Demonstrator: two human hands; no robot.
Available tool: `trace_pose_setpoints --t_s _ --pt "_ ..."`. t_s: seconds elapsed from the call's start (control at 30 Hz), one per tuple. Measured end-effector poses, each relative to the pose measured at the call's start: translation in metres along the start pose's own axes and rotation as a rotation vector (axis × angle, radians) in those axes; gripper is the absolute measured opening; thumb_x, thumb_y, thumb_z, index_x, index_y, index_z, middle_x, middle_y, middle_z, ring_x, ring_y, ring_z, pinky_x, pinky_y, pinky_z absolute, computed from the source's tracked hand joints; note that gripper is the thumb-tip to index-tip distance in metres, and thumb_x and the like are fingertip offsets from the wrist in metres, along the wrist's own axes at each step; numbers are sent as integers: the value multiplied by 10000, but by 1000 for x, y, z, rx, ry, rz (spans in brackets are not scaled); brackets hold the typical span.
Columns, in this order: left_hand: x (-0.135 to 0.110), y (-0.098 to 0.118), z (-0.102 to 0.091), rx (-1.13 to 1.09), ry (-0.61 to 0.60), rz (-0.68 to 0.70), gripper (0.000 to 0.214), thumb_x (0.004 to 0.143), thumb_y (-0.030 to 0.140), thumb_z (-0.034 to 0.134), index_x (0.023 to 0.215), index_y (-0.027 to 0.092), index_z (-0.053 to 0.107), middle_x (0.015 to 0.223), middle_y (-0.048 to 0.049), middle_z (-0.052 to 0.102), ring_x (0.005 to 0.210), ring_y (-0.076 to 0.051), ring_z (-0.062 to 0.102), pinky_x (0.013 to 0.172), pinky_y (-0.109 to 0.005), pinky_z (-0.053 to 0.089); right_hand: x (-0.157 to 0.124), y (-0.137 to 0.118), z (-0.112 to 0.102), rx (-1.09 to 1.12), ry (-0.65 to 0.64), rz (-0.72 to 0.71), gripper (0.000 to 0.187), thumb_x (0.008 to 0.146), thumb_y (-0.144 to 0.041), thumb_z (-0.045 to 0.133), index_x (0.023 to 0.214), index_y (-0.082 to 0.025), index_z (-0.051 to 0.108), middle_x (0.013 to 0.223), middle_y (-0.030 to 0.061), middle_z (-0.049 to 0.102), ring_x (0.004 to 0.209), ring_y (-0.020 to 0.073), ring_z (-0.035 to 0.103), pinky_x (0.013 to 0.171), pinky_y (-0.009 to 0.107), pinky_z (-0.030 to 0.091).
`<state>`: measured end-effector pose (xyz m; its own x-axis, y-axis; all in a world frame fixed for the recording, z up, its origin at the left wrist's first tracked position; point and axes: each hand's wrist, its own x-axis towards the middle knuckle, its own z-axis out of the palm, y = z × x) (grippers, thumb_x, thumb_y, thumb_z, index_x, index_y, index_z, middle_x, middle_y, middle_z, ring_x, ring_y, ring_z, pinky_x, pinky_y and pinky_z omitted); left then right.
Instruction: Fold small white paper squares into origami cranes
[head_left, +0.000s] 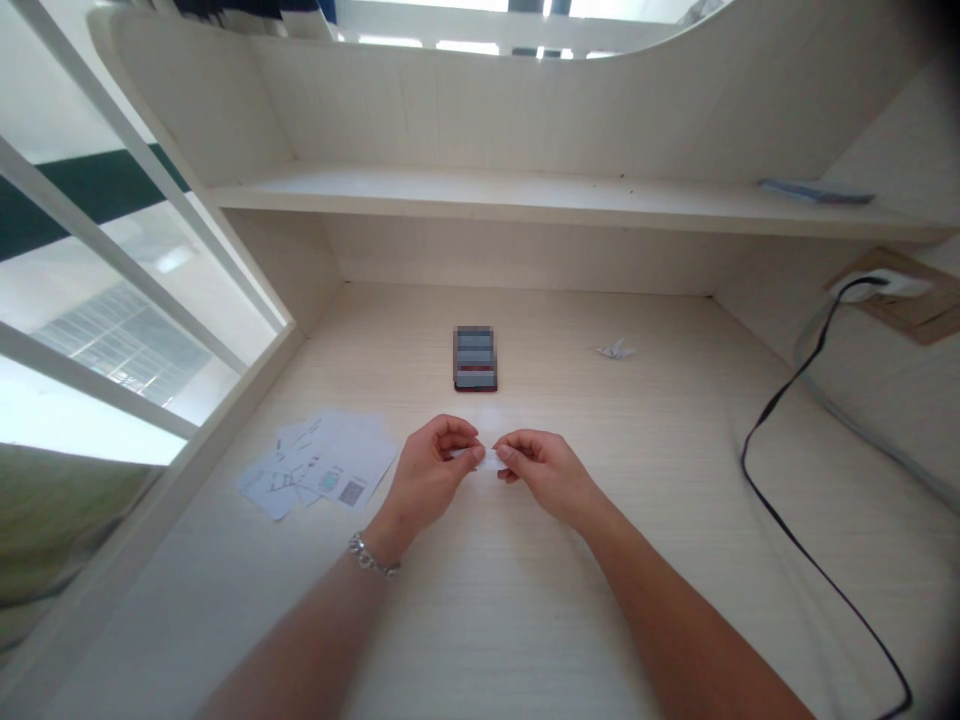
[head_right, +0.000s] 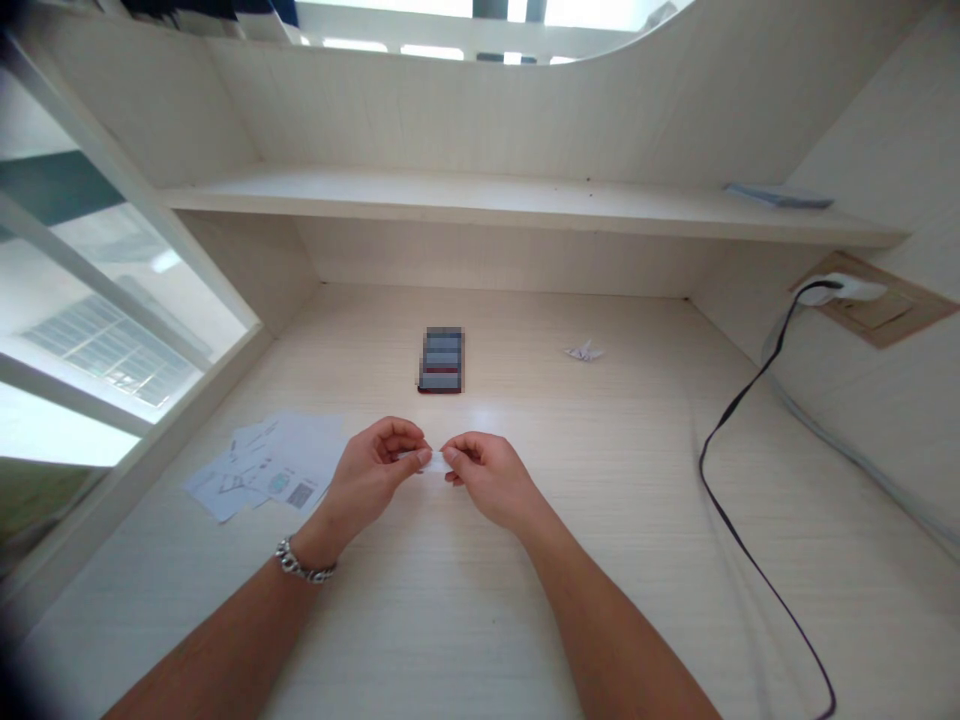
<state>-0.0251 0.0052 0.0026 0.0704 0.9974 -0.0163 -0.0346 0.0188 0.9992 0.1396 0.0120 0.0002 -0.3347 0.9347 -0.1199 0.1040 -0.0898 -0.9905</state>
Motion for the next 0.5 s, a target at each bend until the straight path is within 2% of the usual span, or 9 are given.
trace_pose_setpoints --t_s 0.17,0.3,0.5 --pt "0 -1 -2 39 31 39 205 667 212 679 820 160 551 767 -24 639 732 -135 614 641 -240 478 2 1 -3 -12 50 -4 235 795 -368 532 783 -146 609 722 18 587 643 132 594 630 275 489" --pt "0 -1 -3 38 54 49 199 662 223 680 802 161 551 770 -21 636 740 -140 615 646 -245 482 0 -2 -5 -94 118 -60 238 793 -376 535 822 -153 612 761 30 609 675 138 582 635 273 480" --pt "-2 2 0 60 27 62 185 674 232 670 798 158 556 771 -26 636 749 -145 618 644 -244 479 -4 -2 -1 -271 96 -112 153 789 -301 537 801 -170 618 727 26 632 669 142 573 625 264 452"
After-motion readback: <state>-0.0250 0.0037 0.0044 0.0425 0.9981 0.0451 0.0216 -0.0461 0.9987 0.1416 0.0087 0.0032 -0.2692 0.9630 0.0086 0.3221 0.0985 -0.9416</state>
